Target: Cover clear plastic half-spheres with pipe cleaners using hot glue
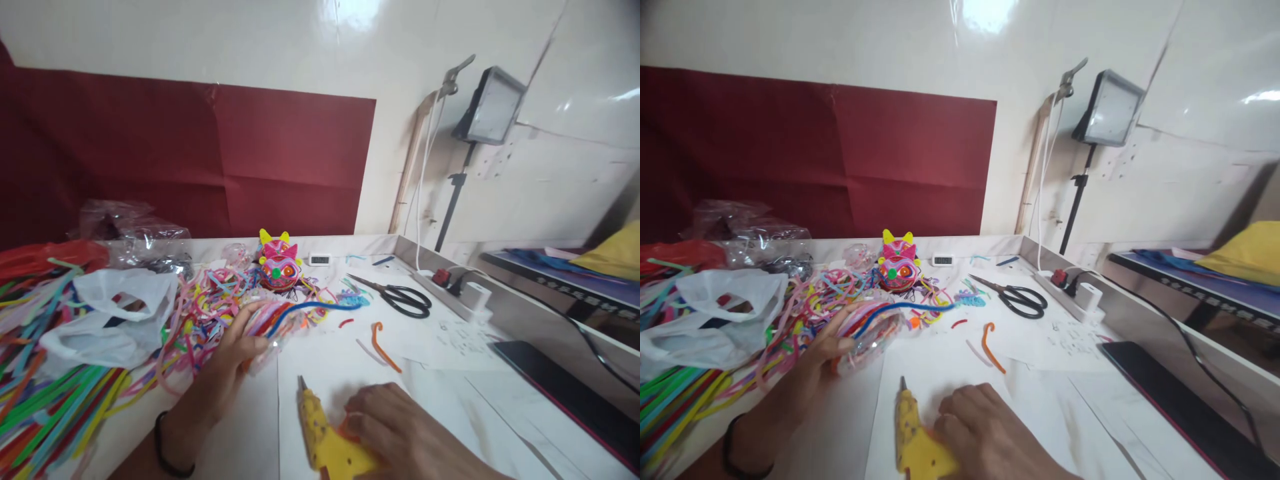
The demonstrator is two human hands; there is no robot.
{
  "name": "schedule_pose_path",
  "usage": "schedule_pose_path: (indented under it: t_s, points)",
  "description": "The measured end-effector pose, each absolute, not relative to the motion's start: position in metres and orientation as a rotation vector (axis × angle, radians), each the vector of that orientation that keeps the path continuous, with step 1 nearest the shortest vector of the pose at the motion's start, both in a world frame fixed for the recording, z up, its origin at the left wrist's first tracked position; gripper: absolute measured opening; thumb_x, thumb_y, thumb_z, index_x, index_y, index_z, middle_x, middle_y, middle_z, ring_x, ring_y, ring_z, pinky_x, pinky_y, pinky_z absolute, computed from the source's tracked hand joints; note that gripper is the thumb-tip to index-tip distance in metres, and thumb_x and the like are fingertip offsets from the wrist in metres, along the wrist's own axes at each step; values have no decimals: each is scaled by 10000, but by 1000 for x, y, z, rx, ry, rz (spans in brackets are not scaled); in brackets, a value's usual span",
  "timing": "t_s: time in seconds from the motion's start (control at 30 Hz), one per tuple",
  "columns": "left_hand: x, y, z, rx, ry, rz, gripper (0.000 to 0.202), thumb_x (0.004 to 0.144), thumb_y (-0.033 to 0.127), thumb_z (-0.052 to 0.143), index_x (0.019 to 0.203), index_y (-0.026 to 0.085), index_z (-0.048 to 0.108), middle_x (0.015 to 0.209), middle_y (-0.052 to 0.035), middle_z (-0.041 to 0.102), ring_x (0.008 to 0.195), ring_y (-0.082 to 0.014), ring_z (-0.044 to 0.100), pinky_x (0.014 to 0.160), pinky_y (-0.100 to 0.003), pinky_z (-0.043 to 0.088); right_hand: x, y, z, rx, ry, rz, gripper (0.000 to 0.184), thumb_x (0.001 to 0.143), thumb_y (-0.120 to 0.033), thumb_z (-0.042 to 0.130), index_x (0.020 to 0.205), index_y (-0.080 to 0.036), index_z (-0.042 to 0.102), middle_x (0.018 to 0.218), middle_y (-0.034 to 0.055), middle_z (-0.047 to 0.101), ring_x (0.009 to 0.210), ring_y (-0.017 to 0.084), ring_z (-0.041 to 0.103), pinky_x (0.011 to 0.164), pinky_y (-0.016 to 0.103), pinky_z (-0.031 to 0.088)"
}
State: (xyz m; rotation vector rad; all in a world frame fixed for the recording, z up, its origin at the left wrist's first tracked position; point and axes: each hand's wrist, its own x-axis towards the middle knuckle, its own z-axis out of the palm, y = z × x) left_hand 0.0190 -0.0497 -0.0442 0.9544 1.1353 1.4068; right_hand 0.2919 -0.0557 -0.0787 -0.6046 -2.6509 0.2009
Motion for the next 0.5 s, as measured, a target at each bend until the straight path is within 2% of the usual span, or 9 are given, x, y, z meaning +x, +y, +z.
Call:
schedule_pose_path:
  t_s: [0.1, 0.17, 0.27, 0.37, 0.5]
  points:
    - [21, -50, -49, 942, 1080, 1405, 646, 694, 283, 694, 1317, 274, 523, 1177, 27, 697, 1092, -211, 618, 815, -242, 484, 296, -54, -95, -648, -2768, 164, 473, 912, -387, 606, 1320, -166, 519, 1277, 168, 641, 1126, 304, 616, 936, 404, 502]
    - [24, -49, -52, 930, 1056, 1413, 699, 695, 297, 694, 1360, 271, 481, 1165, 18, 706, 1116, -228, 612, 859, -268, 480, 295, -54, -95, -660, -2820, 146, 504, 926, -351, 587, 1376, -156, 470, 1342, 179, 598, 1177, 318, 588, 977, 433, 489]
    - [30, -48, -56, 894, 1089, 1409, 785, 647, 301, 712, 1386, 264, 447, 1133, 5, 716, 1119, -258, 615, 873, -299, 474, 291, -56, -89, -643, -2863, 154, 429, 926, -278, 580, 1324, -132, 517, 1238, 171, 644, 1074, 292, 626, 935, 400, 520]
    - [36, -49, -56, 933, 1123, 1374, 719, 637, 303, 692, 1327, 259, 498, 1095, 0, 724, 1085, -274, 631, 835, -307, 479, 290, -62, -83, -629, -2822, 113, 335, 924, -213, 551, 1242, -109, 564, 1082, 154, 671, 925, 262, 644, 848, 360, 555]
    - [40, -50, -57, 1048, 1188, 1350, 592, 646, 281, 664, 1228, 267, 556, 1145, -10, 694, 1097, -279, 608, 855, -316, 465, 302, -73, -72, -669, -2668, 89, 303, 978, -286, 476, 1239, -153, 555, 1113, 144, 669, 952, 269, 654, 869, 358, 552]
